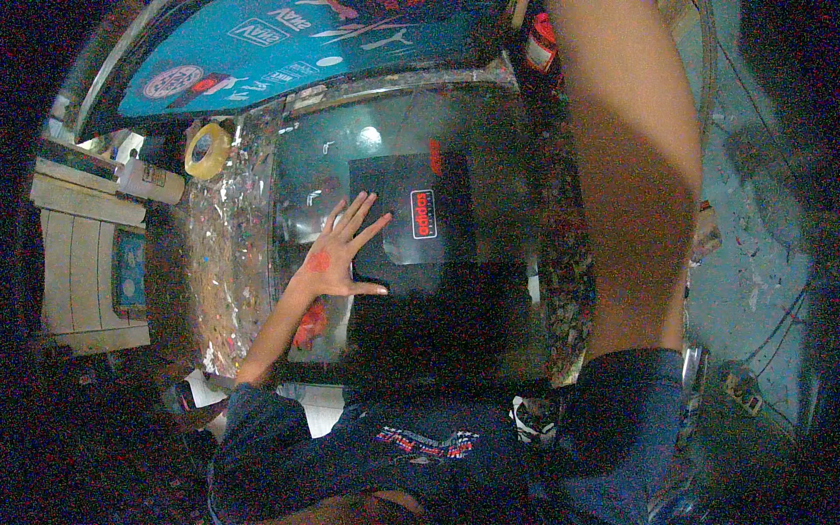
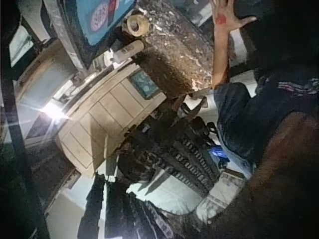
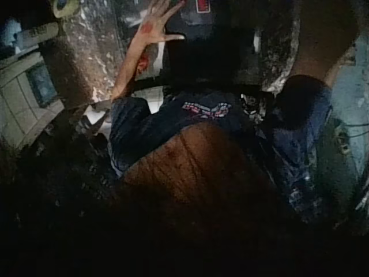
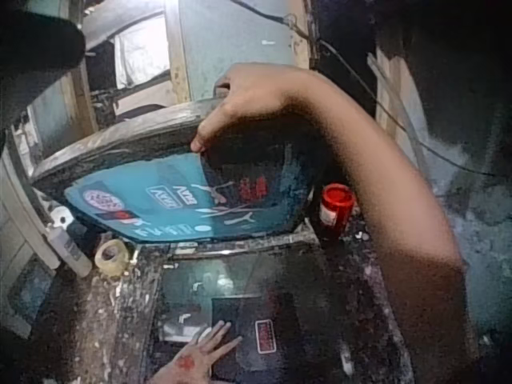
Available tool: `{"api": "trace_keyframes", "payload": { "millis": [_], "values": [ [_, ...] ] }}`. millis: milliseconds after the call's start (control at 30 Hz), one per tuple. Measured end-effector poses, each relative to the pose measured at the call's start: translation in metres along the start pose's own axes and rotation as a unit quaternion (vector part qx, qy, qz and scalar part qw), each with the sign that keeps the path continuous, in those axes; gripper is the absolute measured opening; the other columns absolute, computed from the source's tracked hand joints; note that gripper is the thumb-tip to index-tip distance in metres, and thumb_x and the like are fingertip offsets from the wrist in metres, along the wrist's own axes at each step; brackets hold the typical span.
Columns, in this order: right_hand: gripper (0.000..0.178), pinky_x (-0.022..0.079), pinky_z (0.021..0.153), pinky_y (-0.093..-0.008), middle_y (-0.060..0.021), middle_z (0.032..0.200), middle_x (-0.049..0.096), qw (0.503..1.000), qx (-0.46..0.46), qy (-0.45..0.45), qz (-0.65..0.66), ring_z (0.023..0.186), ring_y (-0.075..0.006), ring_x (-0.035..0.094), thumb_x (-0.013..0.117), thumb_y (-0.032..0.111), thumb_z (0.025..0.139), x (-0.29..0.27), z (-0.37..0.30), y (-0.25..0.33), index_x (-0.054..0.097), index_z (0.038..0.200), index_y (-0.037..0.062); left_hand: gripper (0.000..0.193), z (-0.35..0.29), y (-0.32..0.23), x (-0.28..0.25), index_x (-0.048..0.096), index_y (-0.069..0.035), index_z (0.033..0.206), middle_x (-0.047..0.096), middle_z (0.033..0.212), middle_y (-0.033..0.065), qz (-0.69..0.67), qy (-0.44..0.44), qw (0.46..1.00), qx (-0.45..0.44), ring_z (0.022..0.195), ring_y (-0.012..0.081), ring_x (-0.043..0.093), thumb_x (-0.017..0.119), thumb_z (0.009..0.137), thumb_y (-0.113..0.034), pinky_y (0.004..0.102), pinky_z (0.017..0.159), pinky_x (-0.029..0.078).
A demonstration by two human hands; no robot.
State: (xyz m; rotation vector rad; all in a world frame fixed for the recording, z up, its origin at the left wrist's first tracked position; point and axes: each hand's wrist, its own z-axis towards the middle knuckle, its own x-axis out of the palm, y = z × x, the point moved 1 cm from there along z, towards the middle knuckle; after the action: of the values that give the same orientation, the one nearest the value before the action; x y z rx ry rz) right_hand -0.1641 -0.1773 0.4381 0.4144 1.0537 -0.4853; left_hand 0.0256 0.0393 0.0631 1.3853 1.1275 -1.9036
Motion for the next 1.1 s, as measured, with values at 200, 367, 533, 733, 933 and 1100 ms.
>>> {"api": "trace_keyframes", "payload": {
  "millis": [200,367,533,733,933,1100],
  "values": [
    [0.079,0.056,0.085,-0.0373,-0.0216,0.104,0.076,1.000,-0.001,0.010,-0.012,0.092,-0.0304,0.072,0.090,0.060,0.062,0.002,0.002,0.003,0.076,0.106,-0.0048,0.091,0.030,-0.035,0.013,0.046,-0.008,0.154,0.043,0.157,0.0225,-0.047,-0.137,0.989,-0.005,0.145,0.0399,0.041,0.075,0.084,-0.058,0.0580,0.119,0.029],
    [0.084,0.056,0.083,-0.0400,-0.0215,0.101,0.075,0.999,0.025,0.006,-0.030,0.091,-0.0307,0.072,0.090,0.060,0.058,-0.004,-0.010,0.020,0.073,0.109,-0.0040,0.083,0.099,-0.111,0.001,0.052,-0.003,0.148,0.055,0.147,0.0214,-0.347,-0.165,0.920,0.072,0.141,0.0386,0.045,0.078,0.083,-0.048,0.0554,0.118,0.030],
    [0.072,0.057,0.078,-0.0460,-0.0161,0.105,0.071,0.990,-0.029,-0.136,-0.021,0.084,-0.0347,0.071,0.092,0.048,0.061,0.075,-0.122,0.065,0.069,0.114,0.0060,0.098,0.018,-0.136,-0.109,0.044,-0.005,0.156,0.056,0.147,0.0183,0.080,-0.431,0.896,-0.070,0.145,0.0423,0.037,0.084,0.076,-0.047,0.0569,0.122,0.018],
    [0.057,0.051,0.078,-0.0432,-0.0124,0.099,0.060,0.998,-0.025,0.001,-0.065,0.092,-0.0309,0.061,0.071,0.054,0.084,0.180,-0.287,0.116,0.061,0.109,0.0033,0.098,-0.076,-0.101,-0.083,0.039,0.000,0.156,0.071,0.103,0.0051,0.059,-0.176,0.966,-0.180,0.093,0.0233,0.065,0.083,0.081,-0.047,0.0477,0.104,0.034],
    [0.042,0.051,0.085,-0.0461,-0.0160,0.100,0.059,0.991,-0.012,0.101,0.087,0.094,-0.0365,0.060,0.076,0.029,0.088,0.234,-0.289,0.094,0.056,0.114,0.0026,0.104,-0.105,-0.074,0.019,0.037,-0.001,0.156,0.071,0.096,-0.0001,0.017,-0.252,0.951,-0.179,0.087,0.0173,0.063,0.089,0.076,-0.043,0.0440,0.098,0.032],
    [0.041,0.051,0.087,-0.0492,-0.0186,0.103,0.062,0.982,0.003,0.141,0.125,0.102,-0.0394,0.063,0.075,0.024,0.089,0.247,-0.258,0.077,0.055,0.118,0.0032,0.103,-0.105,-0.076,0.012,0.040,0.000,0.154,0.070,0.095,-0.0018,0.013,-0.275,0.947,-0.167,0.086,0.0149,0.062,0.090,0.076,-0.042,0.0421,0.100,0.030]
  ]
}}
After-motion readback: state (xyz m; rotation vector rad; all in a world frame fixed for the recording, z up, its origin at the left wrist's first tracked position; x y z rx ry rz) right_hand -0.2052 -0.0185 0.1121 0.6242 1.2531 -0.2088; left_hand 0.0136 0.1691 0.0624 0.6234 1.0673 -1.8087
